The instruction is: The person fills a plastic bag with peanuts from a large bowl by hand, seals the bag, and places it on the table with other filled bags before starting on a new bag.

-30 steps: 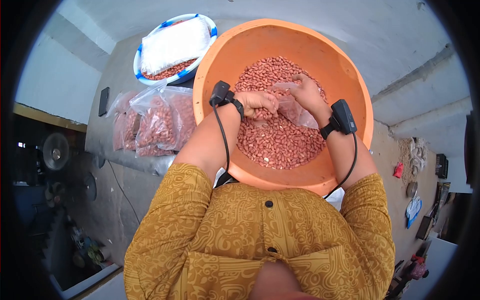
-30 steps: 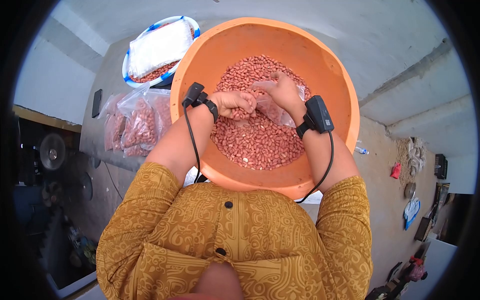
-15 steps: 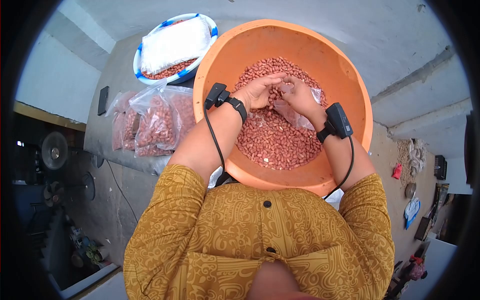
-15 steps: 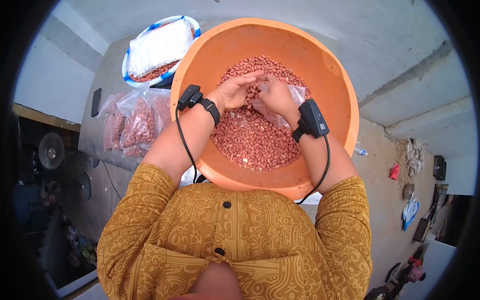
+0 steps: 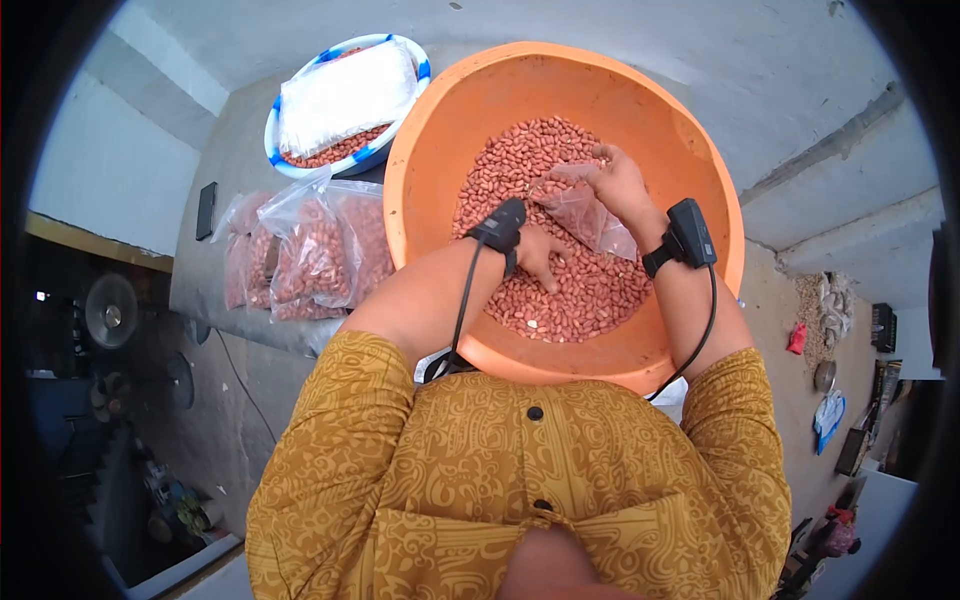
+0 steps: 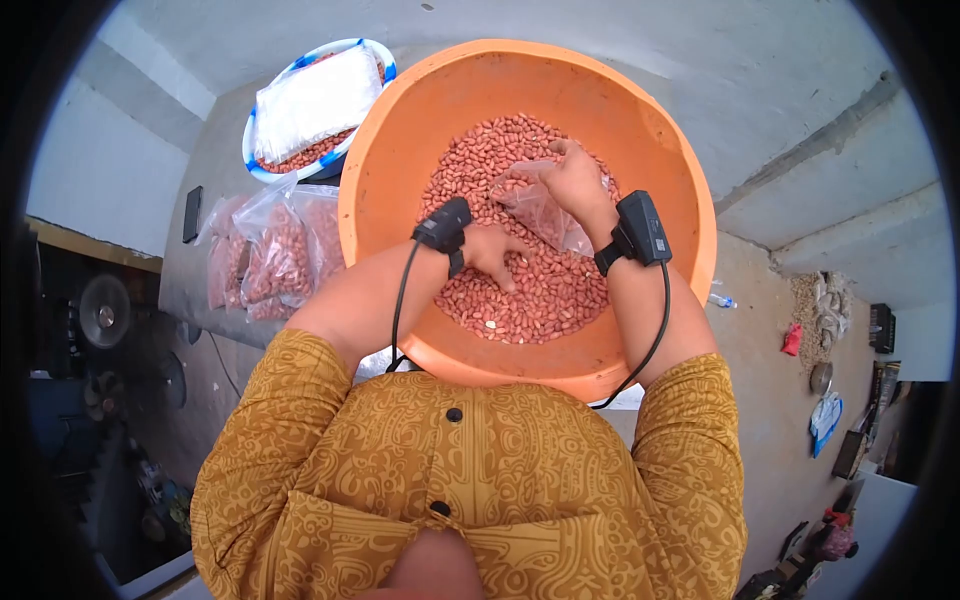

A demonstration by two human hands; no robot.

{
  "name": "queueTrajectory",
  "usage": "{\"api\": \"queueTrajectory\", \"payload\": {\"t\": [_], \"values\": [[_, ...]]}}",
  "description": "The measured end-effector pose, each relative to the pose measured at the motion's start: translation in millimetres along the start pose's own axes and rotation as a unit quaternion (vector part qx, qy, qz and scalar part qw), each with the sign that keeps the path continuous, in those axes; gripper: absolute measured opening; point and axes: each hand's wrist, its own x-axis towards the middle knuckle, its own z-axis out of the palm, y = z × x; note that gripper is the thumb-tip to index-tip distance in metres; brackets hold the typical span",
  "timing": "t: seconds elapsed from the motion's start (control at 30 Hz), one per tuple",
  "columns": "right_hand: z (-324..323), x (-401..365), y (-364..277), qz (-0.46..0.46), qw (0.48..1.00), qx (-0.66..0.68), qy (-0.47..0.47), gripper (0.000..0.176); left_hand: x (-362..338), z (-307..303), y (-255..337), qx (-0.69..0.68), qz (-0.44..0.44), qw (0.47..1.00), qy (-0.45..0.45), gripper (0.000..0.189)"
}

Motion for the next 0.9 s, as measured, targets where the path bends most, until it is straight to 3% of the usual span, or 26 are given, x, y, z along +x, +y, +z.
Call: {"api": "queueTrajectory", "payload": {"t": [0.07, 0.17, 0.33, 0.37, 0.47, 0.53, 0.63, 0.73, 0.83, 0.9], "values": [[3.9, 4.3, 6.7, -0.004, 1.0, 0.006, -0.002, 0.055, 3.4, 18.1, 23.1, 0.094, 0.045, 0.993, -0.06, 0.082], [-1.8, -4.1, -6.3, -0.003, 1.0, -0.003, -0.001, 0.055, 9.3, 35.6, 34.2, 0.161, 0.068, 0.98, -0.096, 0.076], [-3.6, -6.6, -10.8, -0.018, 0.999, -0.026, 0.006, 0.055, 30.4, 36.1, 2.1, -0.012, 0.082, 0.963, -0.258, 0.053], [-2.5, -4.8, -8.7, -0.018, 1.0, -0.025, 0.004, 0.056, 26.2, 21.2, 3.6, -0.166, 0.0, 0.931, -0.326, 0.026], [-1.2, -3.8, -6.8, -0.008, 1.0, -0.009, -0.008, 0.056, 5.6, -6.5, -8.4, -0.486, -0.058, 0.858, -0.155, 0.018], [-2.0, -5.3, -9.2, -0.003, 1.0, 0.005, -0.013, 0.056, 1.7, -22.6, -28.3, -0.615, 0.003, 0.784, -0.087, 0.019], [0.3, -11.5, -14.6, 0.001, 0.999, 0.03, -0.038, 0.052, -9.9, -42.9, -35.2, -0.684, 0.034, 0.725, 0.072, 0.014], [6.8, -17.0, -18.2, -0.003, 0.995, 0.036, -0.091, 0.047, -2.1, -42.8, -31.0, -0.709, -0.026, 0.689, 0.144, 0.009], [18.5, -22.2, -20.7, -0.026, 0.994, 0.017, -0.104, 0.045, 3.7, -39.9, -25.7, -0.724, 0.001, 0.673, 0.147, 0.008], [31.6, -21.6, -10.5, -0.045, 0.992, 0.043, -0.108, 0.046, 6.5, -39.5, -26.8, -0.726, 0.012, 0.669, 0.157, 0.019]]}}
